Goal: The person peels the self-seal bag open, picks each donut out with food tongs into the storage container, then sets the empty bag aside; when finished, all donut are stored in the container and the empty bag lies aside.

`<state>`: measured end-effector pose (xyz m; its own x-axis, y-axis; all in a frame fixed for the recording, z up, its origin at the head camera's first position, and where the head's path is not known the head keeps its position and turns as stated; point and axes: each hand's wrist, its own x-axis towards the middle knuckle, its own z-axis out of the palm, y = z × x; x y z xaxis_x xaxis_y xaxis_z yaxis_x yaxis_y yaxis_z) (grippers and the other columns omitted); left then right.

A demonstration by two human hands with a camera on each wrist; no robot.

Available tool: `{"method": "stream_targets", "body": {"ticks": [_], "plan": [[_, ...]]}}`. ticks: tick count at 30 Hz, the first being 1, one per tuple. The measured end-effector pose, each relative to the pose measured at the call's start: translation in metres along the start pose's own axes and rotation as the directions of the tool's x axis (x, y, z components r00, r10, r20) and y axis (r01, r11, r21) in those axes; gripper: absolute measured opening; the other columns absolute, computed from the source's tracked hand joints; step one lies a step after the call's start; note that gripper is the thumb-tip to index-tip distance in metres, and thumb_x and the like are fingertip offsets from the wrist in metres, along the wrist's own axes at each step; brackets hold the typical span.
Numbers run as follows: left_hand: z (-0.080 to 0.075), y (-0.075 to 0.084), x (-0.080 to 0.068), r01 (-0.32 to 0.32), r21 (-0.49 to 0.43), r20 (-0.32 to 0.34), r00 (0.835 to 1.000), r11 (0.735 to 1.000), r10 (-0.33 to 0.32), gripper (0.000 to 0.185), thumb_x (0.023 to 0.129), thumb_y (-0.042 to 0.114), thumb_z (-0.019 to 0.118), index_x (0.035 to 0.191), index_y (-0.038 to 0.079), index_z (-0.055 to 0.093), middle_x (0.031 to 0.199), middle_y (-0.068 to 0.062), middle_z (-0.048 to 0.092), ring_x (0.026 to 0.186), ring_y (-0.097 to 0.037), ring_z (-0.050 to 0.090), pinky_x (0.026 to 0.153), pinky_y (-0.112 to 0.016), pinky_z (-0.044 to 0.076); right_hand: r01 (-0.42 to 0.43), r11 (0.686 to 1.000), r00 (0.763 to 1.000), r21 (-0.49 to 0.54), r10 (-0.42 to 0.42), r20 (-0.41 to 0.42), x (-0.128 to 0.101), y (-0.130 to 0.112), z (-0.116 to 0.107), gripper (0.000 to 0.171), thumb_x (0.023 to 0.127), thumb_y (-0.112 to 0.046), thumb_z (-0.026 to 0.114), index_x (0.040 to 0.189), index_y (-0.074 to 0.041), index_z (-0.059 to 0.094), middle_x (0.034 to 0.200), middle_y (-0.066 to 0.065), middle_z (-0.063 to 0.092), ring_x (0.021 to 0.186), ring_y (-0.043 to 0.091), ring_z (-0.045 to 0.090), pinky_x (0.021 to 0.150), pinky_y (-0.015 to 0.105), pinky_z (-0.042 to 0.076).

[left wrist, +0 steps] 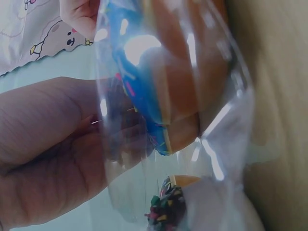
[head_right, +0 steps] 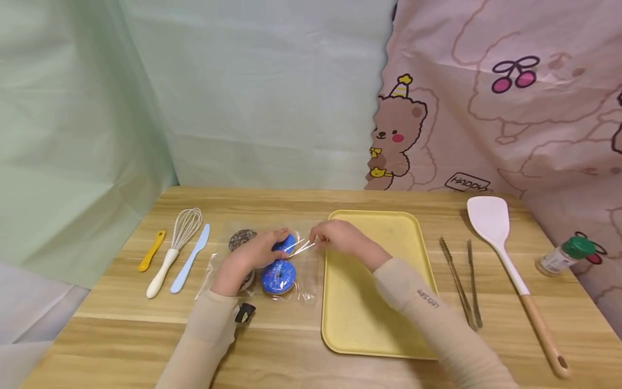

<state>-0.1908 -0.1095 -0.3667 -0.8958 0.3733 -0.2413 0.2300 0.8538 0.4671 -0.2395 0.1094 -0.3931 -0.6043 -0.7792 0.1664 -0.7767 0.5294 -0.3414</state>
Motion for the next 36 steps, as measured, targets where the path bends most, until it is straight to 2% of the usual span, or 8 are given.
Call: {"method": "stream_targets", "body": {"ticks": [4, 10, 15, 20, 25, 28, 31, 36], "plan": [[0.0, 0.001, 0.0, -0.004, -0.001, -0.004, 1.0, 1.0, 0.004, 0.06, 0.09, 0.018, 0.062, 0.142, 0.003, 0.037, 0.149, -0.013, 0.032, 0.136, -0.031, 0.03, 0.112, -0.044, 0.026, 0.034, 0.997, 0.999, -0.065, -0.035, -0.022, 0.0, -0.002, 0.002, 0.004, 0.082, -0.016, 0.071, 0.083, -0.015, 0.067, 0.075, -0.006, 0.057, 0.067, 0.007, 0.052, 0.063, 0.023, 0.047], [0.003, 0.002, -0.003, 0.006, -0.002, -0.003, 1.0, 1.0, -0.006, 0.059, 0.09, 0.018, 0.062, 0.141, 0.0, 0.038, 0.149, -0.013, 0.032, 0.136, -0.034, 0.029, 0.112, -0.045, 0.024, 0.038, 0.999, 0.999, -0.004, -0.038, 0.005, -0.012, 0.001, 0.005, 0.006, 0.083, -0.016, 0.07, 0.08, -0.014, 0.066, 0.073, -0.006, 0.055, 0.067, 0.006, 0.048, 0.061, 0.021, 0.044], [0.003, 0.002, -0.003, 0.012, 0.014, -0.01, 1.0, 1.0, -0.011, 0.059, 0.09, 0.018, 0.062, 0.14, -0.001, 0.038, 0.149, -0.014, 0.031, 0.137, -0.034, 0.028, 0.112, -0.045, 0.024, 0.034, 0.999, 0.999, 0.022, -0.033, -0.028, -0.019, 0.001, 0.003, 0.005, 0.082, -0.016, 0.071, 0.081, -0.014, 0.066, 0.073, -0.008, 0.057, 0.065, 0.004, 0.048, 0.06, 0.02, 0.044], [0.003, 0.003, -0.003, 0.001, 0.023, -0.014, 1.0, 1.0, -0.001, 0.058, 0.09, 0.017, 0.062, 0.139, -0.003, 0.039, 0.148, -0.015, 0.033, 0.137, -0.034, 0.028, 0.112, -0.045, 0.025, -0.025, 0.996, 0.998, 0.084, 0.03, -0.054, -0.017, -0.003, 0.001, 0.007, 0.082, -0.015, 0.072, 0.086, -0.014, 0.066, 0.072, -0.01, 0.059, 0.061, 0.002, 0.048, 0.057, 0.019, 0.044], [0.004, 0.002, -0.002, 0.011, 0.023, -0.009, 1.0, 1.0, -0.011, 0.058, 0.091, 0.019, 0.061, 0.14, 0.0, 0.038, 0.149, -0.013, 0.032, 0.137, -0.032, 0.028, 0.111, -0.045, 0.026, -0.058, 0.99, 0.997, 0.129, 0.063, -0.039, -0.014, -0.006, 0.0, 0.016, 0.082, -0.013, 0.072, 0.096, -0.013, 0.065, 0.071, -0.01, 0.058, 0.057, 0.002, 0.048, 0.055, 0.019, 0.043], [0.004, 0.002, -0.001, 0.016, 0.034, -0.011, 1.0, 0.999, -0.015, 0.057, 0.091, 0.02, 0.061, 0.141, 0.001, 0.039, 0.149, -0.012, 0.032, 0.137, -0.031, 0.029, 0.111, -0.045, 0.027, -0.044, 0.993, 0.999, 0.108, 0.045, -0.011, -0.012, -0.009, 0.0, 0.015, 0.083, -0.013, 0.071, 0.097, -0.014, 0.066, 0.071, -0.01, 0.057, 0.059, 0.003, 0.048, 0.056, 0.019, 0.044], [0.004, 0.002, -0.001, 0.016, 0.038, -0.014, 1.0, 0.999, -0.016, 0.057, 0.091, 0.019, 0.061, 0.14, 0.001, 0.039, 0.149, -0.012, 0.032, 0.137, -0.031, 0.03, 0.111, -0.045, 0.027, -0.004, 0.998, 1.0, 0.064, 0.003, 0.019, -0.01, -0.013, 0.0, 0.008, 0.084, -0.013, 0.069, 0.092, -0.016, 0.068, 0.071, -0.009, 0.055, 0.062, 0.003, 0.049, 0.058, 0.019, 0.043], [0.004, 0.002, -0.002, 0.016, 0.028, -0.018, 1.0, 0.999, -0.015, 0.058, 0.09, 0.019, 0.061, 0.141, 0.002, 0.038, 0.149, -0.012, 0.032, 0.137, -0.031, 0.028, 0.111, -0.045, 0.026, 0.023, 1.0, 1.0, 0.012, -0.023, 0.009, -0.01, -0.015, 0.001, 0.003, 0.083, -0.018, 0.07, 0.083, -0.018, 0.068, 0.074, -0.009, 0.056, 0.066, 0.004, 0.051, 0.06, 0.02, 0.045]]}}
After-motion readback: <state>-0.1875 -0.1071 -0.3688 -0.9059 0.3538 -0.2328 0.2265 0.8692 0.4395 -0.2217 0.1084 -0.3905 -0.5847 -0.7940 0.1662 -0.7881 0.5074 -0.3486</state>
